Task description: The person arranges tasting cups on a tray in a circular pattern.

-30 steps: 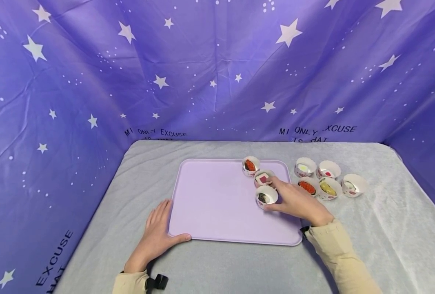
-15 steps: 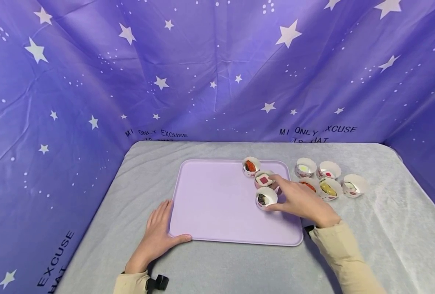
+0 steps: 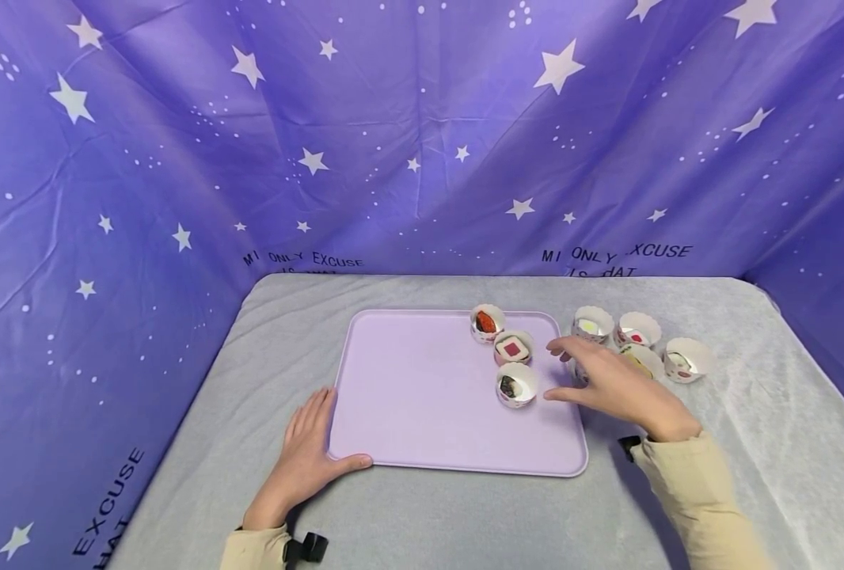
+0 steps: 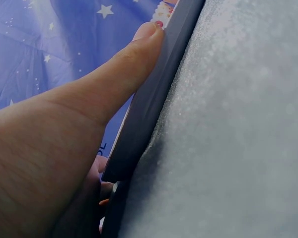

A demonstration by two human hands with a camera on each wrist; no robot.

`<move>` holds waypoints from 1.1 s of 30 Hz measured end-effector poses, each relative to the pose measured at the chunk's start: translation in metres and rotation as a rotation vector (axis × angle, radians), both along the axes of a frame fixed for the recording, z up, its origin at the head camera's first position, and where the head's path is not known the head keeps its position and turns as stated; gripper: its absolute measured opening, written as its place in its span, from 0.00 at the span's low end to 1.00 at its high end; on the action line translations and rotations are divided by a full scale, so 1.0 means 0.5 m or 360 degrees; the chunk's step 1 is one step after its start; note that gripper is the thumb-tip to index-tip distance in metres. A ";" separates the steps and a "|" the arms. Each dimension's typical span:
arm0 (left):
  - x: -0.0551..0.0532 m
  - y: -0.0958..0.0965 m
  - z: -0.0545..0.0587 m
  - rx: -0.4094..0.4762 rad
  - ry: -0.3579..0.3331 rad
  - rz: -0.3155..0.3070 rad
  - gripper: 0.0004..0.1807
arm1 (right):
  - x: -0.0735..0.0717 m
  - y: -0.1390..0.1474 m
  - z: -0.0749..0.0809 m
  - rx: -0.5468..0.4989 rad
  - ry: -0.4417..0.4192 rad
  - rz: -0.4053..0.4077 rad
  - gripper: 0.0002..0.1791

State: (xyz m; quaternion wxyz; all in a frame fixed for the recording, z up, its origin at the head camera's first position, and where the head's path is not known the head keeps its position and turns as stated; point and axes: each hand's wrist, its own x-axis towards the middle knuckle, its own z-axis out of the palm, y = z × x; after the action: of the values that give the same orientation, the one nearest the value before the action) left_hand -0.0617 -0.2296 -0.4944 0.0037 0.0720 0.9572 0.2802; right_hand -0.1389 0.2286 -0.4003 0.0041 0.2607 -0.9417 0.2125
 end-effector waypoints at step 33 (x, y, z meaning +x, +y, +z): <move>0.004 0.001 0.002 0.0009 -0.0011 0.0000 0.70 | 0.013 0.175 0.017 -0.0093 0.0006 -0.0300 0.38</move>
State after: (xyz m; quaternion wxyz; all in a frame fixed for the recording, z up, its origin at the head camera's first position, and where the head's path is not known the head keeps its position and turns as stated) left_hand -0.0596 -0.2290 -0.4933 0.0070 0.0710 0.9564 0.2833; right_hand -0.1323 0.3162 -0.3916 0.0333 0.1711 -0.9555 0.2380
